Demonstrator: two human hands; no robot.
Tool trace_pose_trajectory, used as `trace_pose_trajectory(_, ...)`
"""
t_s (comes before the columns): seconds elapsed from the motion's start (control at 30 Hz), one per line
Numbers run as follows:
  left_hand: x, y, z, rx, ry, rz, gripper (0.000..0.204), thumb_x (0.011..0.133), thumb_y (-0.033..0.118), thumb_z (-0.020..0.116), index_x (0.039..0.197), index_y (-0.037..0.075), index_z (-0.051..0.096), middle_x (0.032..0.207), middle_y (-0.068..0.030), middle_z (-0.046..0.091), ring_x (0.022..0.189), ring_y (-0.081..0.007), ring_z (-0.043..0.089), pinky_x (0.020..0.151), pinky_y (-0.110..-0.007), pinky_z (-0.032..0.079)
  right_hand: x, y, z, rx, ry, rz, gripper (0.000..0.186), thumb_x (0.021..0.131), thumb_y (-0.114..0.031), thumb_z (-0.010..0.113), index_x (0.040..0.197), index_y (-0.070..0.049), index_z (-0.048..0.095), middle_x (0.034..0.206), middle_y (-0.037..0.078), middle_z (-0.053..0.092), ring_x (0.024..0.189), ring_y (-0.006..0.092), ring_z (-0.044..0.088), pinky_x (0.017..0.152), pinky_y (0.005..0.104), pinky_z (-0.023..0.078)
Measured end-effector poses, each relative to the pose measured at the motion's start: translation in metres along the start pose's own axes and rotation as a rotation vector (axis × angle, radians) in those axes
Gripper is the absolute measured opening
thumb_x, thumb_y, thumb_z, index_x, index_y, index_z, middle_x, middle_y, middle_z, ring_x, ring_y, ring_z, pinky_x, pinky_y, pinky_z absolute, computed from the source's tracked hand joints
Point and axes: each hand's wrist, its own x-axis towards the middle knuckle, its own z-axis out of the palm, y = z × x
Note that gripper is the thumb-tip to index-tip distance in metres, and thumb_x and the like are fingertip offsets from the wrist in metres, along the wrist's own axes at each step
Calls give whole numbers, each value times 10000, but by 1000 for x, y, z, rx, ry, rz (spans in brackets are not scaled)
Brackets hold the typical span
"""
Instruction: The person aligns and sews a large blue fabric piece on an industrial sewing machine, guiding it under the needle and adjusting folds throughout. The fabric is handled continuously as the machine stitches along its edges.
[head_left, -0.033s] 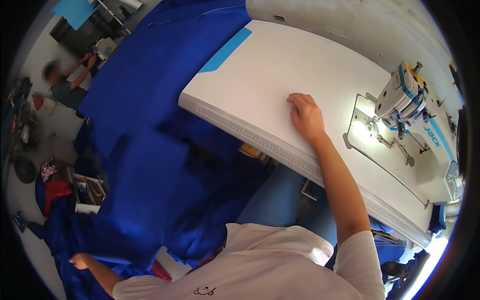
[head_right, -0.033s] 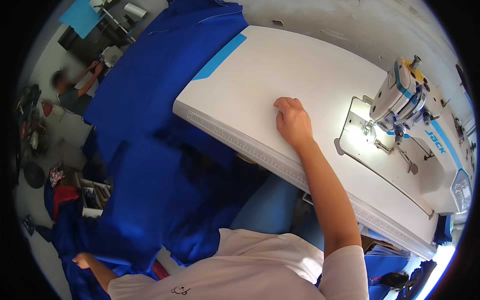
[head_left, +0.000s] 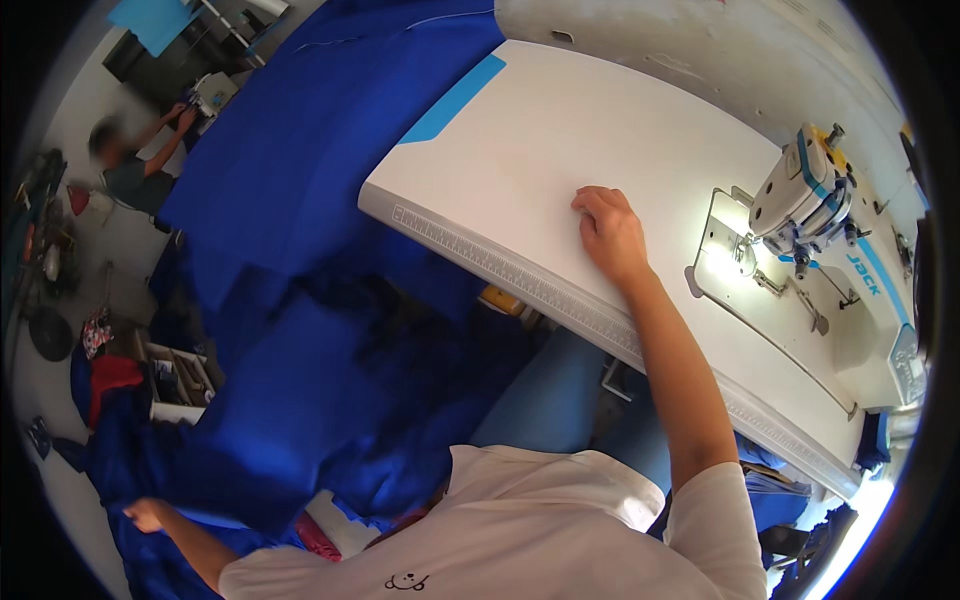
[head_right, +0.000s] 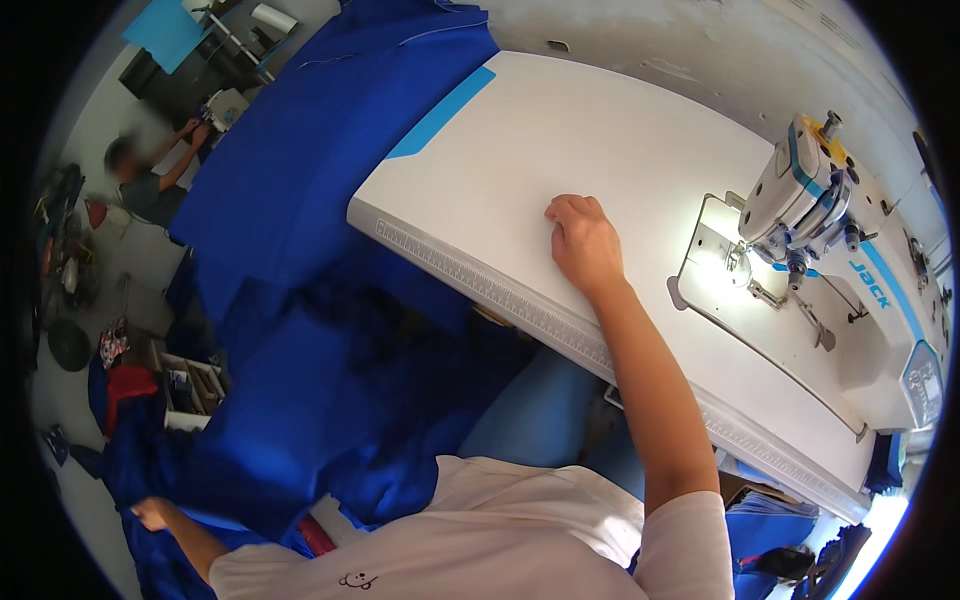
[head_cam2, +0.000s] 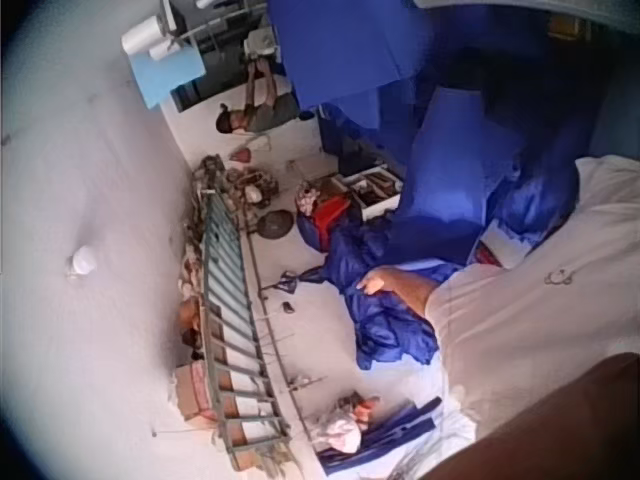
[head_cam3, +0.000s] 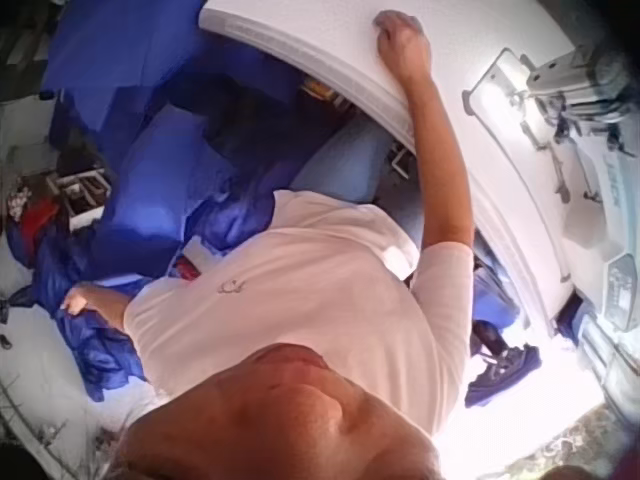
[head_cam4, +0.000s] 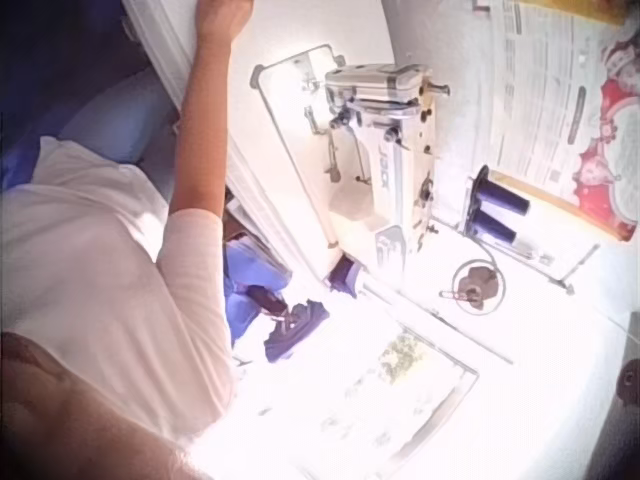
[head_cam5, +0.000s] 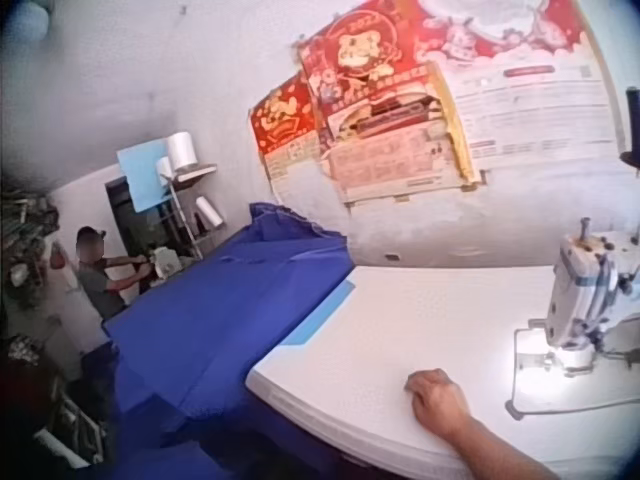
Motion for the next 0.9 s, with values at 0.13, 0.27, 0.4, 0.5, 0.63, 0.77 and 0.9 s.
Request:
trace_pose_trajectory(0.13, 89, 37, 1, 106, 348, 731, 324, 1021, 337, 434, 1083, 106, 654, 979, -109, 676, 694, -225, 622, 504, -364, 472, -5, -1, 13, 148, -20, -52, 161, 771, 55, 576, 865, -55, 648, 957, 54, 672, 932, 279, 604, 788, 396, 532)
trace_pose_trajectory(0.27, -174, 153, 14, -115, -670, 1152, 286, 1004, 279, 448, 1054, 83, 651, 906, -104, 658, 793, -274, 635, 649, -416, 513, -19, -7, -7, 151, -46, -2, 159, 774, 58, 575, 856, -50, 658, 922, 80, 674, 905, 289, 608, 783, 397, 524)
trace_pose_trajectory(0.4, -411, 139, -78, -412, -1447, 1267, 260, 931, 319, 555, 957, 112, 710, 846, -162, 683, 782, -343, 657, 715, -475, 522, -29, -17, -23, 288, -7, 131, 153, 777, 52, 585, 848, -42, 684, 821, 94, 672, 823, 286, 617, 720, 384, 521)
trace_pose_trajectory(0.5, -570, 123, -178, -966, -1194, 1516, 260, 942, 277, 530, 919, 88, 706, 887, -180, 683, 787, -373, 641, 670, -512, 501, -33, -12, -37, 280, 63, 155, 145, 781, 46, 592, 842, -41, 691, 785, 95, 667, 793, 276, 618, 689, 380, 517)
trace_pose_trajectory(0.63, -681, 153, -362, -474, -2413, 1470, 430, 923, 402, 530, 1121, 50, 679, 1192, -272, 620, 1095, -402, 612, 944, -503, 474, -28, -20, -29, 262, -46, 205, 136, 802, 33, 598, 855, -48, 694, 796, 90, 668, 755, 268, 601, 659, 371, 504)
trace_pose_trajectory(0.77, -658, 250, -456, -940, -1854, 1334, 335, 865, 305, 621, 1131, 108, 672, 1258, -213, 599, 1229, -415, 510, 1022, -452, 424, -29, -20, -32, 229, -99, 243, 161, 817, 39, 602, 917, -43, 698, 840, 95, 661, 755, 230, 605, 667, 314, 486)
trace_pose_trajectory(0.9, -640, 350, -456, -1030, -1493, 1208, 381, 838, 290, 633, 1179, 121, 651, 1417, -186, 464, 1289, -401, 421, 1006, -530, 386, -24, -22, -33, 202, -74, 260, 158, 803, 49, 600, 888, -47, 692, 847, 97, 675, 767, 270, 606, 679, 350, 500)
